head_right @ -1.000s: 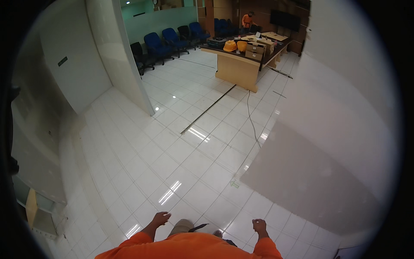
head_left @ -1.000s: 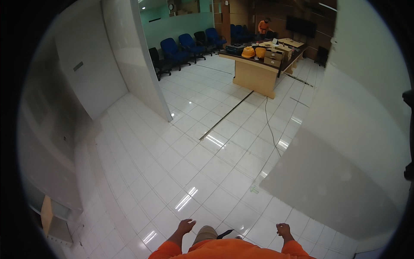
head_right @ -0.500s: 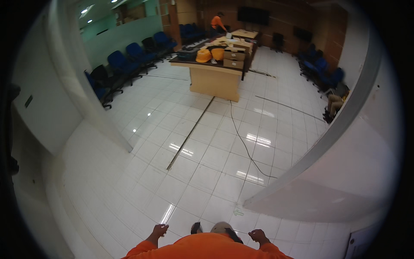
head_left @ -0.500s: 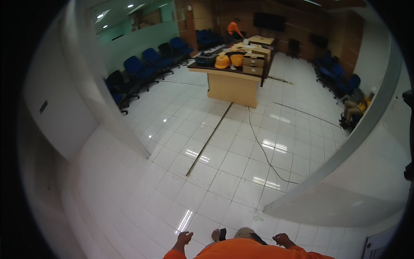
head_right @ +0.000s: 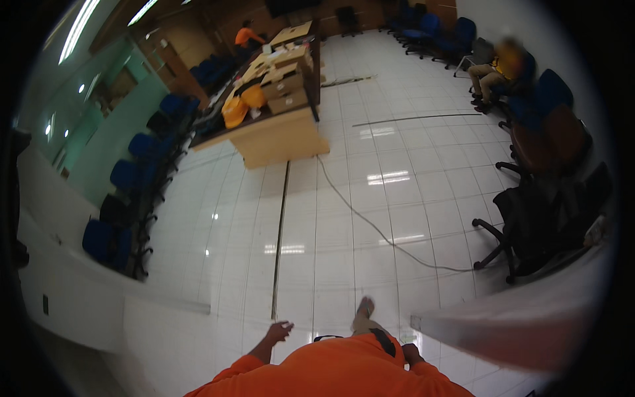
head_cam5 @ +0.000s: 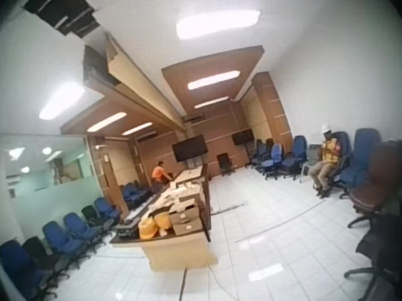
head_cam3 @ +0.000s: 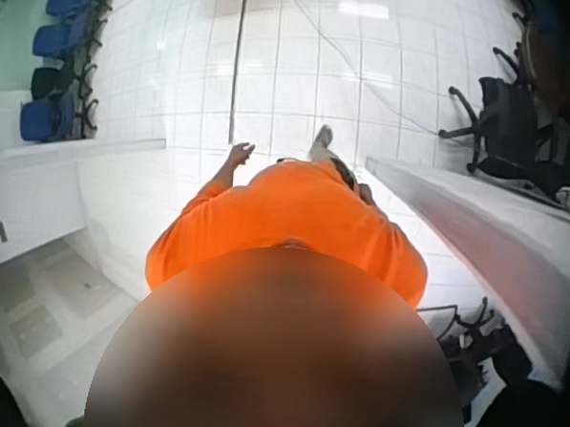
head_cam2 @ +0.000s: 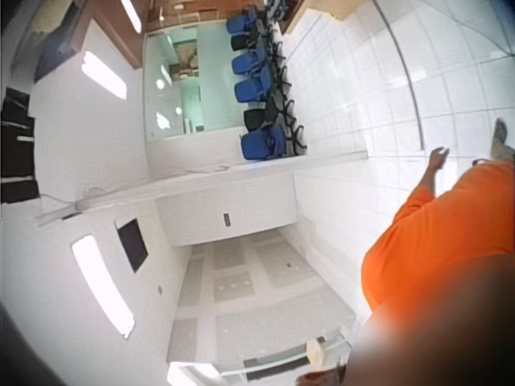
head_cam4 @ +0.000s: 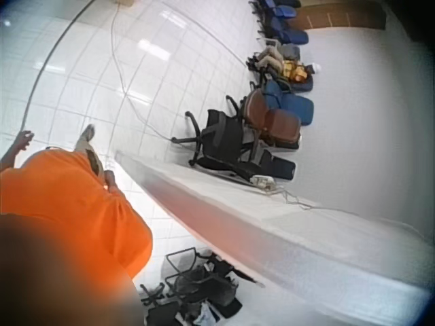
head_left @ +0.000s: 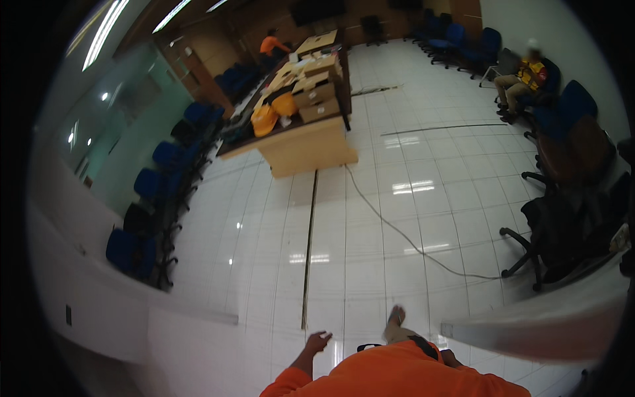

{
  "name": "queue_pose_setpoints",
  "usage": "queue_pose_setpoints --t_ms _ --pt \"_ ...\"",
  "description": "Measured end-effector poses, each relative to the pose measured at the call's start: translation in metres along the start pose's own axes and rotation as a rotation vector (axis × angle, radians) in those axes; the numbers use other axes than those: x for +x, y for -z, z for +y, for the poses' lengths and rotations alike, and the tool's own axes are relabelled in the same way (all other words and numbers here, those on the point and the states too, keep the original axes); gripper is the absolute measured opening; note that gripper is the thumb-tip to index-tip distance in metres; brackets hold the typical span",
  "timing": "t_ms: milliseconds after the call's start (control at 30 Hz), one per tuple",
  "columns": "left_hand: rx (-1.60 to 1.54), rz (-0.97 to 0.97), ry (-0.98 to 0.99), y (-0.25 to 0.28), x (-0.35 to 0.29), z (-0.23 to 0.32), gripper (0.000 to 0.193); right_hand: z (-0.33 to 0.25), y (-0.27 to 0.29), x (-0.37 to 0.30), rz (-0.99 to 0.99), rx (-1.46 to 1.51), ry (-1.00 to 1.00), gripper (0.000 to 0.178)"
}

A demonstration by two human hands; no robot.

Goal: The person moves two black office chairs from a meeting room to a storage area, placing them with other chairs. Then the person kneels and organizes cables and a power strip near a TV stand.

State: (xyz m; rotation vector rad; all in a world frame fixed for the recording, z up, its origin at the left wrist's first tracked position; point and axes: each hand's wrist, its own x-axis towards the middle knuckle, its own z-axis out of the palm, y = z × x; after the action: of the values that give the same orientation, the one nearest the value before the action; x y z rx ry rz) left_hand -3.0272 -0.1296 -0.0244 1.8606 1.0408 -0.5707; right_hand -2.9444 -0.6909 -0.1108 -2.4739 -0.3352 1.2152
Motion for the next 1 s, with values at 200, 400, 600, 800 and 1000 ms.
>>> queue_pose_setpoints --t_ms 200,400,600,800,1000 --pt "0.247 -0.150 -0.014 0.045 0.085 0.125 0.076 -0.056 0.147 0.134 0.214 0.574 -0.186 0.039" --pt "0.088 -0.146 0.000 0.072 0.200 0.241 0.072 -0.052 0.304 0.248 0.476 0.554 -0.241 0.043" --pt "0.170 -0.289 -0.047 0.112 0.362 0.406 0.065 -0.061 0.420 0.321 0.271 0.359 -0.498 0.030" --pt "0.408 -0.274 -0.228 0.152 0.496 0.612 0.073 -0.148 0.509 0.337 0.249 0.485 -0.349 0.047" --pt "0.523 -0.214 -0.558 0.140 0.607 0.815 0.071 -0.167 0.587 0.444 -0.007 -0.406 -0.227 0.031"
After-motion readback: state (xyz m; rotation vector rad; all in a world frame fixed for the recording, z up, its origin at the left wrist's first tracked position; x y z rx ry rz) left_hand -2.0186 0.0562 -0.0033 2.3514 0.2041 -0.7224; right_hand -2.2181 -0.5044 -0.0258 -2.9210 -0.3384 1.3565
